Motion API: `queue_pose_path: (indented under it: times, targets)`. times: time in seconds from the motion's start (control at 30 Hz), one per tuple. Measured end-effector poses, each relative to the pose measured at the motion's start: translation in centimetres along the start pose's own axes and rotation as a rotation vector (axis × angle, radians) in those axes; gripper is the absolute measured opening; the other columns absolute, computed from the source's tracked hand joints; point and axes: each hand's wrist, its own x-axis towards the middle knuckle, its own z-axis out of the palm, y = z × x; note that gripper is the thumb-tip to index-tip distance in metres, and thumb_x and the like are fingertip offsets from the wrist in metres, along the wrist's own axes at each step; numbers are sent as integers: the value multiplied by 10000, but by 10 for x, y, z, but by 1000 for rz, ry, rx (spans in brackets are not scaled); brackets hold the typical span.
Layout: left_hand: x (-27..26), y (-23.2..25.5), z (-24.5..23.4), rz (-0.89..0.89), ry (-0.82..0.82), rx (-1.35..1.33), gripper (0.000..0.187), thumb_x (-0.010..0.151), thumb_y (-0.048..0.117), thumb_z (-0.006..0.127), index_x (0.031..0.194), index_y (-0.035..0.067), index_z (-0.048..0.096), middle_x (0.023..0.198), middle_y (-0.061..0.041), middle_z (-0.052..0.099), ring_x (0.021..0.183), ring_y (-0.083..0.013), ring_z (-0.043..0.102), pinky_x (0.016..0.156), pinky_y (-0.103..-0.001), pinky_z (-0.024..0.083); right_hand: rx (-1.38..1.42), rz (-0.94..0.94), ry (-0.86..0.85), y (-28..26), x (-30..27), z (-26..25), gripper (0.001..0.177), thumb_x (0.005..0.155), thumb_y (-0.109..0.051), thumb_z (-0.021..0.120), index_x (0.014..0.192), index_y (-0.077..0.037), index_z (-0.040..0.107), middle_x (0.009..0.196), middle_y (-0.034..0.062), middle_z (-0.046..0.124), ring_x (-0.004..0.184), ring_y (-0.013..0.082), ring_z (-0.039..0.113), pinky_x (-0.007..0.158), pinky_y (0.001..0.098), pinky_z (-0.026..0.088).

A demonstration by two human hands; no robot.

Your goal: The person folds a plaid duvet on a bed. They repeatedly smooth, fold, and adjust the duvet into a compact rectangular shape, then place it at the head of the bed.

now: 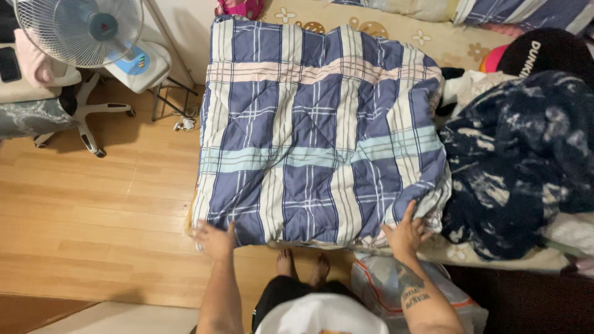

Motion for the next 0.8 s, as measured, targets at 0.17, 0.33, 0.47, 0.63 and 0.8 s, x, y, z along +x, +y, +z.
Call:
queue_pose_path:
  times: [0.17, 0.33, 0.47, 0.63, 0.8]
  targets:
    - [41, -25, -21, 20, 34, -327, 1523, 568, 655, 926, 1553, -156, 94, 1563, -412, 201, 1495, -476, 225, 1192, -481, 291, 151, -110, 68, 41, 13, 14, 1100, 822, -274, 709, 1689, -200, 35, 1196, 281, 682, 1115, 430, 650, 1088, 625, 380]
    - [65, -6, -3, 144, -250, -382, 1159, 566, 343, 911, 1488, -102, 368, 1411, -340, 575, 1306, -416, 593, 1090, -415, 472, 63, -49, 43, 67, 30, -3, 868, 949, -200, 585, 1712, -265, 176, 1085, 279, 675, 933, 448, 683, 814, 517, 544]
    - [77, 15, -20, 290, -464, -238, 559, 755, 360, 795, 1174, -9, 780, 1113, -276, 788, 1048, -367, 761, 939, -431, 568, 271, -230, 421, 90, 57, -39, 644, 939, -112, 550, 1567, -242, 501, 1098, 276, 640, 969, 469, 626, 832, 536, 506]
    - [37, 72, -45, 575, -413, -105, 517, 772, 412, 810, 1138, 57, 725, 1100, -221, 750, 1052, -386, 721, 911, -468, 568, 320, -291, 546, 120, 90, -84, 367, 1036, -99, 516, 1331, -212, 703, 1108, 264, 634, 1021, 453, 609, 948, 522, 512]
    - [-80, 144, -14, 832, -476, 279, 971, 863, 45, 582, 1673, 365, 153, 1175, -223, 680, 1047, -381, 692, 957, -539, 498, 350, -459, 419, 87, 95, -74, 406, 1006, -109, 516, 1356, -210, 696, 1122, 275, 625, 1043, 457, 605, 933, 513, 505]
